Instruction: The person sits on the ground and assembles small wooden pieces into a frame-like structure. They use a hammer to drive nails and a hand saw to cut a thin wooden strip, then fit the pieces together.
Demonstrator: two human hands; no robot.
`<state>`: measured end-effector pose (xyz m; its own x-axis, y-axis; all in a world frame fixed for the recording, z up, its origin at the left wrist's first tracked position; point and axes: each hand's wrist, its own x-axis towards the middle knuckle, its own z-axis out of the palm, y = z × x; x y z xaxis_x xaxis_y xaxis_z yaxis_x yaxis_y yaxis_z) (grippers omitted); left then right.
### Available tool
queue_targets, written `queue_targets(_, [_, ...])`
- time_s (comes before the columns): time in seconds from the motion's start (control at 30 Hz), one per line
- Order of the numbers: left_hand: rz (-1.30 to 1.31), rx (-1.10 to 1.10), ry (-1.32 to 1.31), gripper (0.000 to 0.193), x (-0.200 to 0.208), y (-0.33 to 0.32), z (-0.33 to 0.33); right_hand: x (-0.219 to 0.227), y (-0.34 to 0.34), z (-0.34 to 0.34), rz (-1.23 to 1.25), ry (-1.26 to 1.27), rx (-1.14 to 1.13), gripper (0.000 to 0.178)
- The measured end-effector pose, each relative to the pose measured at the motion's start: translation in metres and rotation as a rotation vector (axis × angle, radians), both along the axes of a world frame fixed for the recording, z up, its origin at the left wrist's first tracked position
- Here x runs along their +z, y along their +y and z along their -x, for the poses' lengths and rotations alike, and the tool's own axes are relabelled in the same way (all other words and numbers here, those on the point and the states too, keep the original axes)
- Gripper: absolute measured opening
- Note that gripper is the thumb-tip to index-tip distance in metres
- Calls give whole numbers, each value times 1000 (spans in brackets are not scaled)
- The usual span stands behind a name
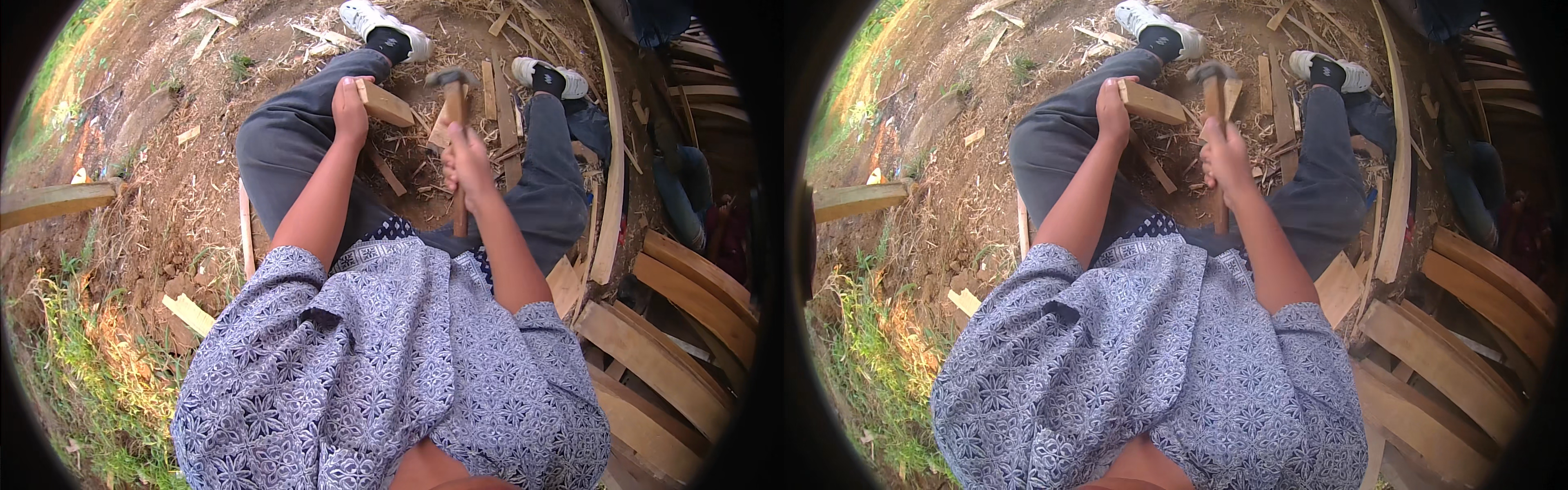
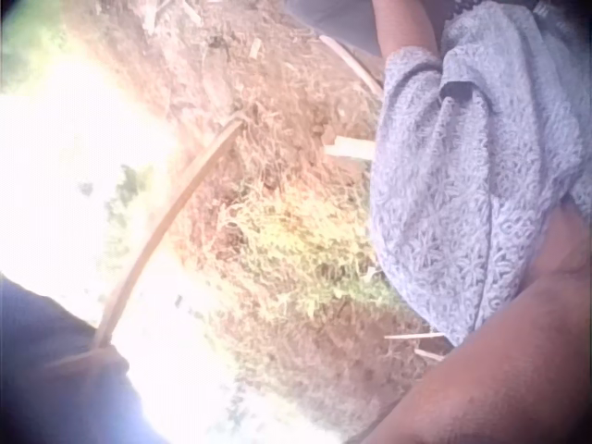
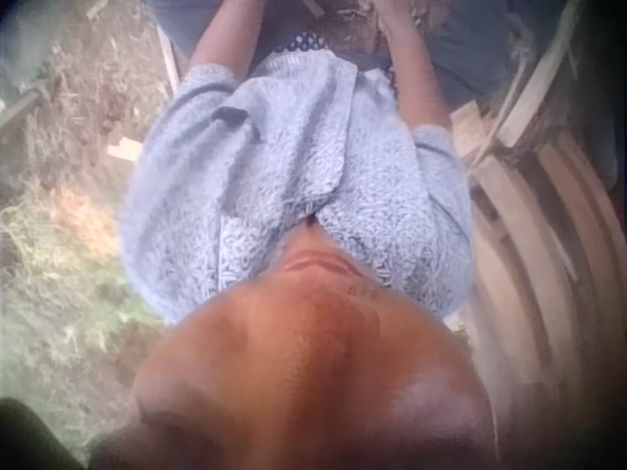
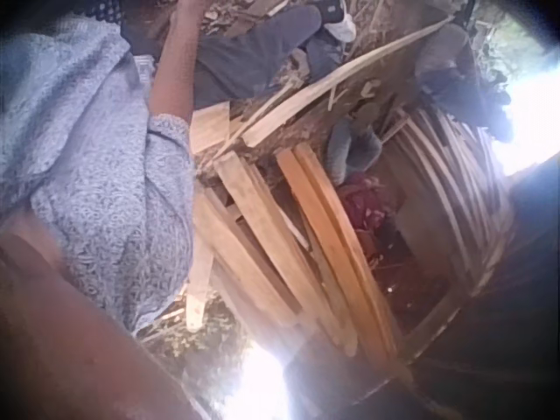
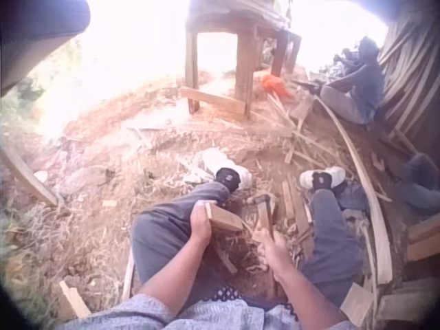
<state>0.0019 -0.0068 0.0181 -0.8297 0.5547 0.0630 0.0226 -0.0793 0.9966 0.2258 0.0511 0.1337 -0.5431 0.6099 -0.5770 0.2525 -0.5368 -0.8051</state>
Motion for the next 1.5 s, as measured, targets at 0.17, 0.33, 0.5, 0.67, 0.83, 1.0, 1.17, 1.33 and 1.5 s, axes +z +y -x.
queue_targets(0.17, [-224,-7,-480,42,-1,-10,18,84,12,3,-304,479,-287,47])
queue_targets(0.33, [-326,-18,-647,40,2,-8,21,16,-8,22,-299,508,-292,49])
queue_targets(0.5, [-351,-32,-665,40,-5,-6,23,-59,-26,34,193,-62,125,41])
queue_targets(0.67, [-317,19,-740,41,11,-14,21,23,18,15,-25,201,-126,40])
queue_targets(0.83, [-336,39,-759,42,15,-14,21,72,58,-5,-321,573,-526,48])
queue_targets(1.0, [-355,18,-716,41,8,-12,22,-53,-24,33,-283,59,-84,37])
queue_targets(1.17, [-314,-45,-706,41,2,-18,21,-39,-1,13,-43,-51,173,38])
queue_targets(1.33, [-326,20,-702,42,20,-25,28,79,45,6,-269,412,-298,40])
queue_targets(1.5, [-311,23,-711,43,18,-20,27,94,43,12,-460,706,-602,42])
